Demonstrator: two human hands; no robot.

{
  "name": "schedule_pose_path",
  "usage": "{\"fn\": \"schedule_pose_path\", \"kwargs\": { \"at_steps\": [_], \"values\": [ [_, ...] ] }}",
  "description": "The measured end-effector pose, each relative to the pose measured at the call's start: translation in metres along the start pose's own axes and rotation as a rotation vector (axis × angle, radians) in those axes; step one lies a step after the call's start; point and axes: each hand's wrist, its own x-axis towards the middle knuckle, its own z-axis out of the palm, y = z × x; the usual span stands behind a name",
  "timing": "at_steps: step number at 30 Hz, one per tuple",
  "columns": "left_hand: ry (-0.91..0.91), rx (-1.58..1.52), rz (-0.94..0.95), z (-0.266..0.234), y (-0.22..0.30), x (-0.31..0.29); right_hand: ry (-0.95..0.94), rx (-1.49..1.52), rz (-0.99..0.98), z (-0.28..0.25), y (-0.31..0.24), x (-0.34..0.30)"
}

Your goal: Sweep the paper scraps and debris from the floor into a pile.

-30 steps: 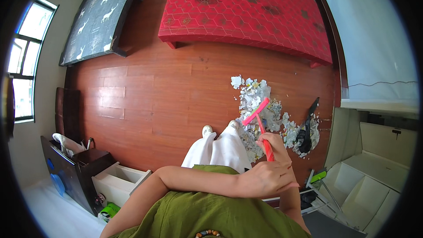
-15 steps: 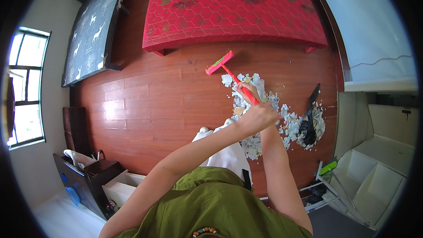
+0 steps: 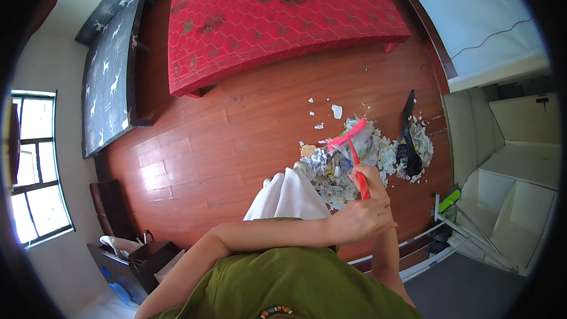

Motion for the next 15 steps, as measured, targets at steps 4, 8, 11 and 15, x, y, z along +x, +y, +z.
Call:
{"fn": "schedule_pose_path", "kwargs": {
  "at_steps": [4, 8, 11, 15],
  "values": [
    [-0.057, -0.056, 0.061, -0.037, 0.032, 0.020, 0.027, -0.025, 0.197, -0.031, -0.060, -0.007],
    [-0.052, -0.033, 0.115, -0.038, 0.036, 0.043, 0.111, 0.065, 0.202, -0.043, -0.071, 0.012],
    [-0.130, 0.060, 0.132, -0.028, 0.009, 0.060, 0.299, 0.038, -0.041, -0.027, -0.023, 0.048],
    [-0.296, 0.218, 0.130, 0.005, -0.083, 0.052, 0.358, 0.134, -0.085, 0.018, 0.057, 0.103]
  ]
}}
